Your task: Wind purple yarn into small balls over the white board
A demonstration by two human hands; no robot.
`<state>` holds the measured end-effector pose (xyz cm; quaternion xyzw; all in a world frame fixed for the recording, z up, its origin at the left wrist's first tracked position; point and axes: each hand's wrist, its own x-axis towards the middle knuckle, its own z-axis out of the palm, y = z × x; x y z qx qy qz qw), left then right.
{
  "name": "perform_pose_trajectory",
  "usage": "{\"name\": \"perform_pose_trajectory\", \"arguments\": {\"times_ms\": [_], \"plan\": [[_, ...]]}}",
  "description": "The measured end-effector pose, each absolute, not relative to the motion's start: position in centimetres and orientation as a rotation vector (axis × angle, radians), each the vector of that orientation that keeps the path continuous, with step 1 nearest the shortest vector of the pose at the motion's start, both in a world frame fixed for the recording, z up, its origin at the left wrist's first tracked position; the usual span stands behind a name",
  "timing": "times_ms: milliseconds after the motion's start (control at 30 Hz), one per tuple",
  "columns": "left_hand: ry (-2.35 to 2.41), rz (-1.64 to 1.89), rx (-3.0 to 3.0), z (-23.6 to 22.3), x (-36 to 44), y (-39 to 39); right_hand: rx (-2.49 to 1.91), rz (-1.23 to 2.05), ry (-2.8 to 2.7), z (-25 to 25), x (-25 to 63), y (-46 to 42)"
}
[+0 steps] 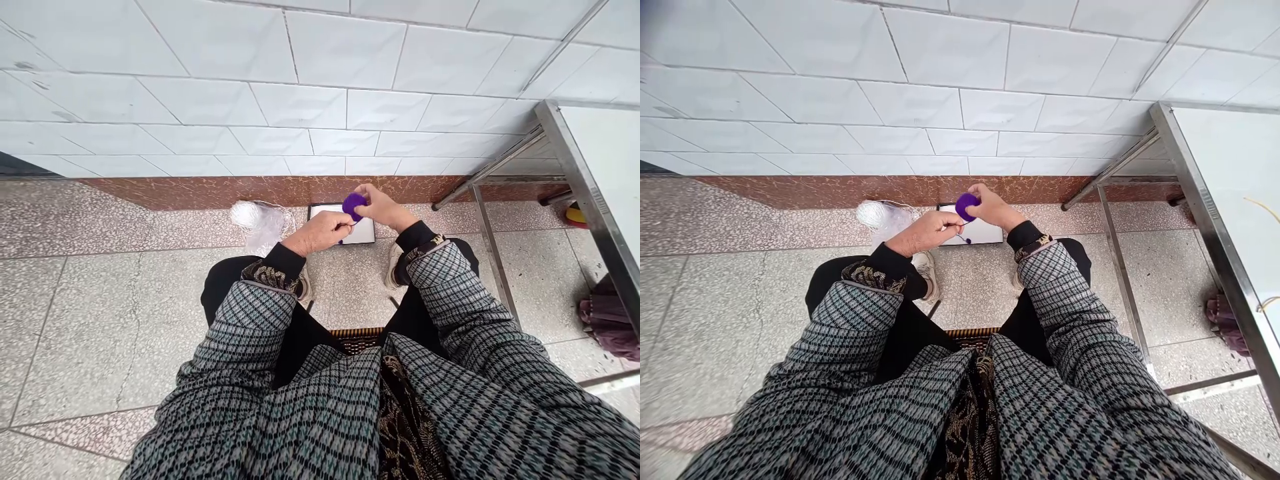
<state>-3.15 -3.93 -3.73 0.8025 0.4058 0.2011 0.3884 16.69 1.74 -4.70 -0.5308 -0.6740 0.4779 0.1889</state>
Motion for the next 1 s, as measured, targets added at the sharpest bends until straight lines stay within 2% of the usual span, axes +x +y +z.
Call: {"name": "perform_pose_trajectory", "arguments": {"times_ms": [100,233,333,467,633,733,867,933,1000], "plan": [[1.065,0.562,2.051,-3.7,-3.4,-3.8,-1.493,1.445,-2.263,-3.7,16.9,1.3],[1.128,0.557,2.064,-3.5,-3.9,-3.4,-1.223,1.662,-2.530,-2.7,17.2,1.1],[1.207,0.560,2.050,-3.7,-4.3,-3.0,-1.028,1.870,-2.413,-2.6,17.7,1.1],[1.331,0.578,1.990,-4.2,-4.5,-2.6,-0.850,2.038,-1.901,-2.6,18.6,1.2],[1.244,0.512,1.924,-4.3,-3.5,-2.9,-0.747,1.864,-1.333,-3.2,18.7,1.9],[1.031,0.427,1.923,-4.2,-2.7,-3.4,-1.000,1.661,-1.290,-4.1,17.9,2.3],[0.990,0.475,1.931,-4.0,-2.7,-3.6,-1.475,1.406,-1.675,-4.8,17.1,2.0],[1.062,0.516,1.930,-3.9,-3.1,-3.4,-1.504,1.457,-1.980,-4.5,17.2,1.6],[1.128,0.552,1.934,-3.7,-3.6,-3.2,-1.341,1.653,-2.215,-3.8,17.5,1.2]]}}
